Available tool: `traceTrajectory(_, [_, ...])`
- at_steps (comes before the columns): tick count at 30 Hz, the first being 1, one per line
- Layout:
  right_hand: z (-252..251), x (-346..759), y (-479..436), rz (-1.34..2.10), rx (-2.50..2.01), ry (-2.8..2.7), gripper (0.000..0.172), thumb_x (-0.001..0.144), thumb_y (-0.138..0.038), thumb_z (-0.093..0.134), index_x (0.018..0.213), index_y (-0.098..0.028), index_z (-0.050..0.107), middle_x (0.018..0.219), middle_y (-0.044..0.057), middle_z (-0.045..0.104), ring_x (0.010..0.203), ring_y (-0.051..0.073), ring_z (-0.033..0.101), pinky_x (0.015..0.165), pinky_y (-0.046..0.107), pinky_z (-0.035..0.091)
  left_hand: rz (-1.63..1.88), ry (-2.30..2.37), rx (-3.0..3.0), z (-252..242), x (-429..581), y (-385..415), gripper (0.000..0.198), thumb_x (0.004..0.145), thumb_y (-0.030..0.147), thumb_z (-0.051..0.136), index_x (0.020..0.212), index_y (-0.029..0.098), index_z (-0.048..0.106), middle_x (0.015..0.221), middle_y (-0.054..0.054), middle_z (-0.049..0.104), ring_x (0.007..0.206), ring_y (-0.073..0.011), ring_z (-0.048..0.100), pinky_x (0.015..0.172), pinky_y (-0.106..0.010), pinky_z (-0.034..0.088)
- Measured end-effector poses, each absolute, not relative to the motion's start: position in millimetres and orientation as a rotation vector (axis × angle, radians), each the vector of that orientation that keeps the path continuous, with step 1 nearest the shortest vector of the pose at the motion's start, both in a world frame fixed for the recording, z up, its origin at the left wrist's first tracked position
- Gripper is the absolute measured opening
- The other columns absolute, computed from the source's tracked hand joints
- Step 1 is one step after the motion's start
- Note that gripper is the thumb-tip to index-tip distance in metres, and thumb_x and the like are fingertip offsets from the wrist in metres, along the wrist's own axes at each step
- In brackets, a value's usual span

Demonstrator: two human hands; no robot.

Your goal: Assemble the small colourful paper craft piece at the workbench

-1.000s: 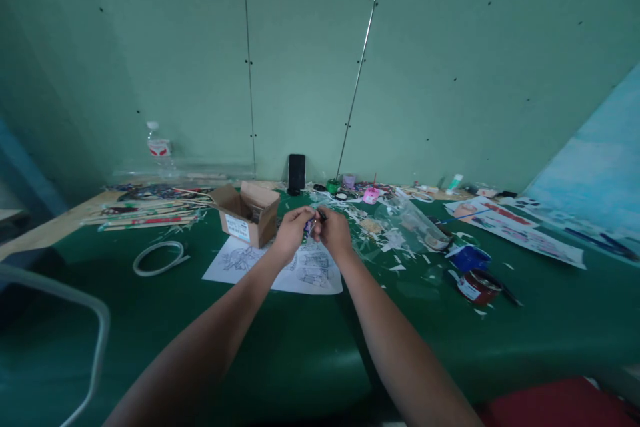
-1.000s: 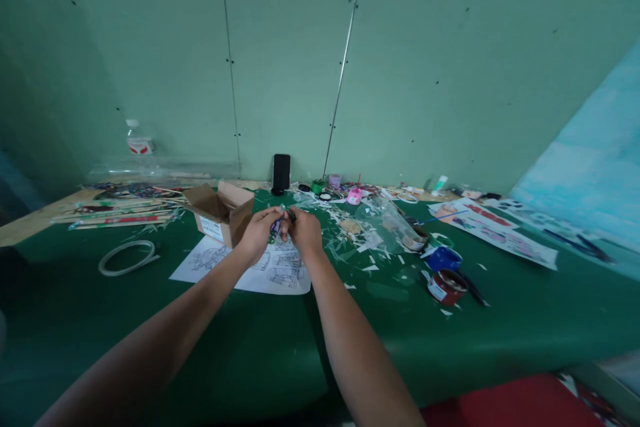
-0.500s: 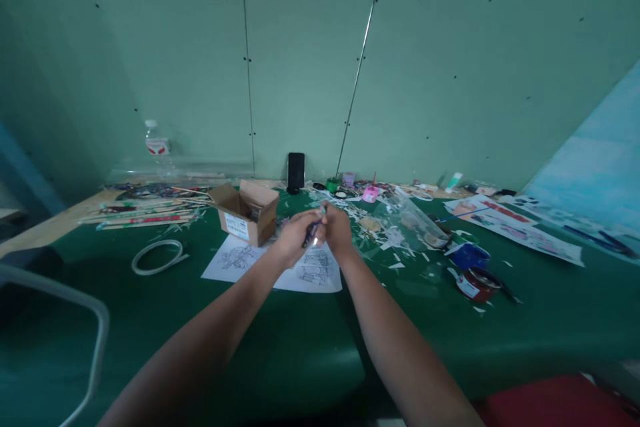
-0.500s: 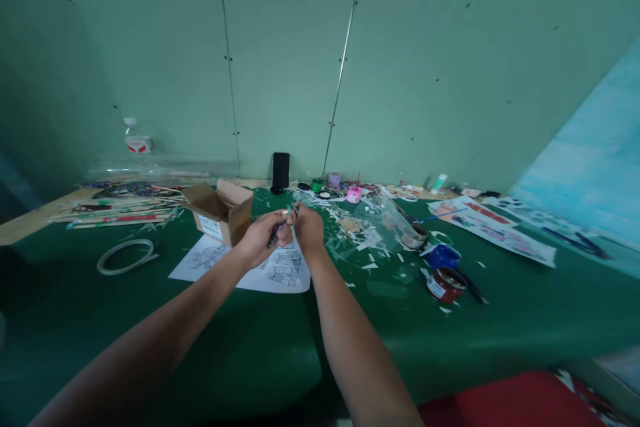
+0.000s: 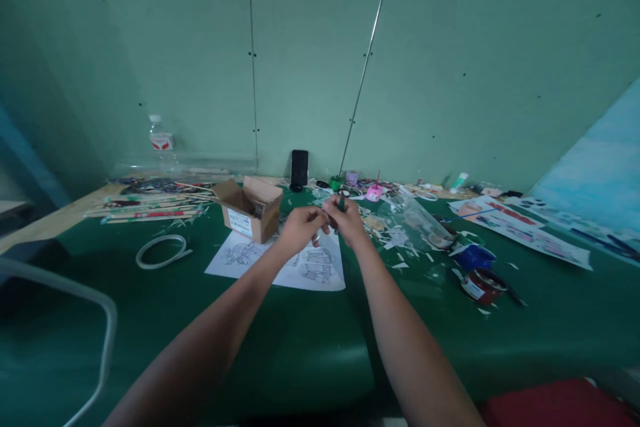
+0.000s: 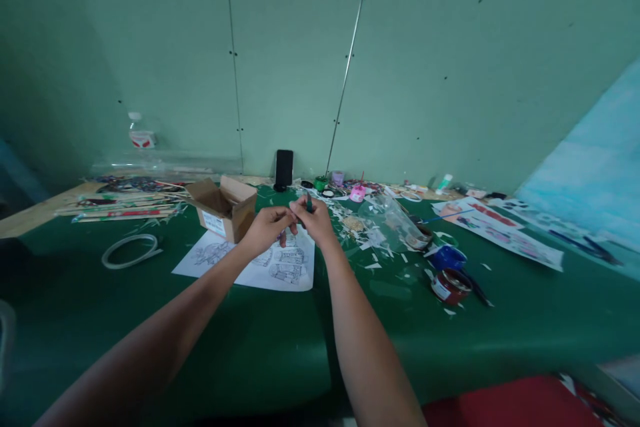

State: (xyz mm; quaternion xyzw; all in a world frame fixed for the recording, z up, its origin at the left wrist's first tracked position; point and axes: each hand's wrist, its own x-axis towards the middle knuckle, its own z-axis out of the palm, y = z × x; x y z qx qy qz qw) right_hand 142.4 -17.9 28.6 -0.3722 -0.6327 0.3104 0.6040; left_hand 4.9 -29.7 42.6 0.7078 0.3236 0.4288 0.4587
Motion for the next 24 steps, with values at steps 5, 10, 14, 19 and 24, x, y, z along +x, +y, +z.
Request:
traceTrajectory(5, [27, 144, -14, 0.519, -0.881, -1.411, 0.034, 0.073, -0.044, 0.059, 0.056, -0.02, 0.042, 0.048, -0.007, 0.036, 0.047, 0.007, 0.033, 0.047, 0.021, 0.029, 1.07, 0.894, 1.734, 39, 1, -21, 0.014, 0.073, 0.028, 0.061, 0.068, 0.015, 0.06, 0.066, -0.003, 0.064, 0.035, -0.0074, 0.05, 0.036, -0.021, 0.038])
traceTrajectory(10, [25, 145, -11, 0.48, -0.876, -1.324, 0.04, 0.075, -0.044, 0.057, 0.053, -0.021, 0.034, 0.046, -0.007, 0.03, 0.047, 0.008, 0.03, 0.048, 0.022, 0.028, 1.145, 0.846, 1.419, 45, -5, -16, 0.02, 0.067, 0.031, 0.069, 0.072, 0.015, 0.06, 0.068, -0.004, 0.063, 0.036, -0.0052, 0.046, 0.036, -0.021, 0.033])
traceTrajectory(14, [25, 140, -14, 0.521, -0.842, -1.336, 0.041, 0.075, -0.045, 0.057, 0.052, -0.021, 0.032, 0.046, -0.007, 0.028, 0.047, 0.008, 0.029, 0.048, 0.023, 0.027, 1.312, 0.729, 1.152, 48, -4, -15, 0.03, 0.06, 0.032, 0.075, 0.074, 0.017, 0.053, 0.057, 0.004, 0.054, 0.036, -0.004, 0.041, 0.035, -0.019, 0.028])
traceTrajectory(19, [23, 130, -16, 0.574, -0.818, -1.335, 0.042, 0.076, -0.047, 0.057, 0.052, -0.021, 0.034, 0.044, -0.007, 0.029, 0.045, 0.008, 0.029, 0.046, 0.023, 0.027, 1.374, 0.553, 1.21, 43, 2, -18, 0.032, 0.063, 0.039, 0.071, 0.067, 0.017, 0.049, 0.05, 0.006, 0.047, 0.039, -0.0061, 0.044, 0.04, -0.02, 0.034])
traceTrajectory(24, [25, 130, -20, 0.627, -0.803, -1.376, 0.043, 0.074, -0.049, 0.057, 0.05, -0.021, 0.036, 0.042, -0.007, 0.031, 0.041, 0.007, 0.03, 0.043, 0.023, 0.027, 1.182, 0.57, 1.597, 34, 4, -24, 0.037, 0.075, 0.045, 0.056, 0.054, 0.016, 0.048, 0.045, 0.002, 0.046, 0.04, -0.0081, 0.044, 0.043, -0.023, 0.035])
